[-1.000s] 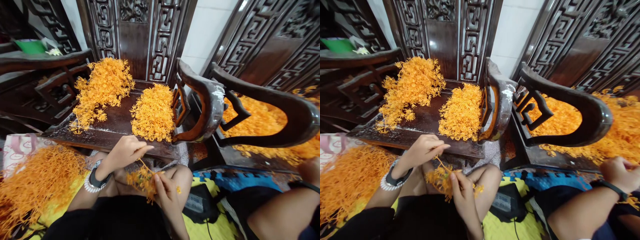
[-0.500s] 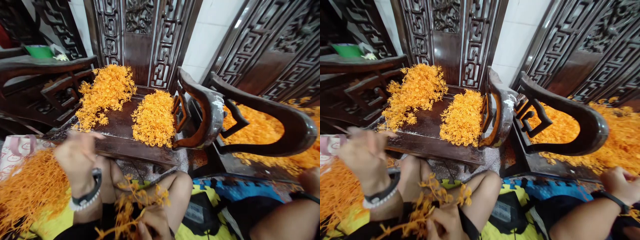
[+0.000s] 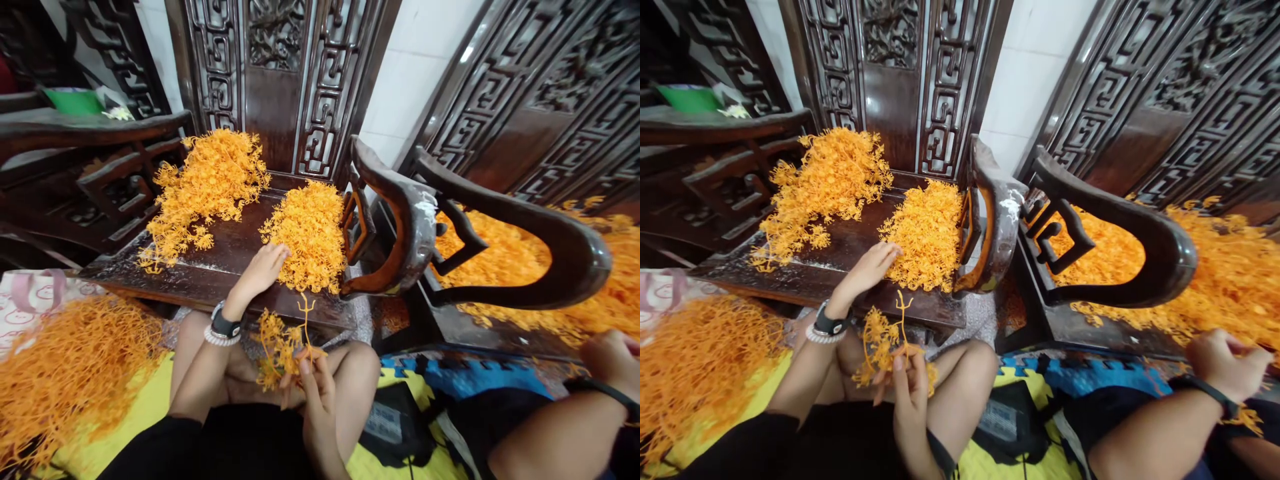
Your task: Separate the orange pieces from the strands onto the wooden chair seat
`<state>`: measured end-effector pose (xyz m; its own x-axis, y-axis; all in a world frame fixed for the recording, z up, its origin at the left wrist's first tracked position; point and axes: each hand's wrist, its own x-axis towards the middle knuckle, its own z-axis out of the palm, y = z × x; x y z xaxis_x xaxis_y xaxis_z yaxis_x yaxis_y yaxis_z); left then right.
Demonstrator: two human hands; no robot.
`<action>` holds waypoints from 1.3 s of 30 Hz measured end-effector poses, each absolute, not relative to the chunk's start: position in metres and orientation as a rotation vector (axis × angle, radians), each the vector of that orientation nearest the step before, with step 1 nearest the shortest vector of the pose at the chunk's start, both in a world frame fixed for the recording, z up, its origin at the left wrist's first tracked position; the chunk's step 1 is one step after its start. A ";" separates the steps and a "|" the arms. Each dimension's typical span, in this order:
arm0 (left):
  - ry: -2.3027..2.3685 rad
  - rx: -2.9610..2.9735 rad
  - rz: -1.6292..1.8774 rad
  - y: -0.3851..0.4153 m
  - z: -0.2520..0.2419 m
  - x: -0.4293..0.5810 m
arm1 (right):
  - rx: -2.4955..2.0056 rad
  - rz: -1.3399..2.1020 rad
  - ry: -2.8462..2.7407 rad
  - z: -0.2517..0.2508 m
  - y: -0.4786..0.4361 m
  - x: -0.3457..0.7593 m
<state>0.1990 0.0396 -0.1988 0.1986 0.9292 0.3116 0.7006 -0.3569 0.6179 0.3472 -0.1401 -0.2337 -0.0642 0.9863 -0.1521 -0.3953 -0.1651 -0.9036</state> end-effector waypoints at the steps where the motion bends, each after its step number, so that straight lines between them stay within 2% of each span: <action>1: 1.532 2.154 0.927 0.041 -0.202 0.202 | -0.983 1.526 -0.837 -0.234 -0.139 0.346; 5: 1.521 2.191 0.930 0.040 -0.209 0.204 | -1.036 1.527 -0.819 -0.240 -0.139 0.346; 9: 1.452 2.065 1.106 0.025 -0.200 0.200 | -1.106 1.478 -0.768 -0.242 -0.137 0.348; 12: 1.222 1.854 1.185 -0.008 -0.187 0.200 | -1.108 1.399 -0.722 -0.240 -0.133 0.347; 16: 0.938 1.709 1.064 -0.072 -0.179 0.212 | -1.033 1.277 -0.824 -0.232 -0.124 0.343; 20: 1.204 1.675 1.257 -0.110 -0.192 0.236 | -0.961 1.044 -1.046 -0.220 -0.121 0.336; 24: 1.411 1.736 1.534 -0.107 -0.206 0.240 | -0.995 0.843 -1.189 -0.218 -0.128 0.328; 31: 1.651 1.811 1.879 -0.086 -0.190 0.201 | -1.020 1.078 -1.374 -0.217 -0.146 0.320; 39: 1.497 1.601 2.186 -0.086 -0.156 0.207 | -0.961 1.168 -1.491 -0.195 -0.150 0.324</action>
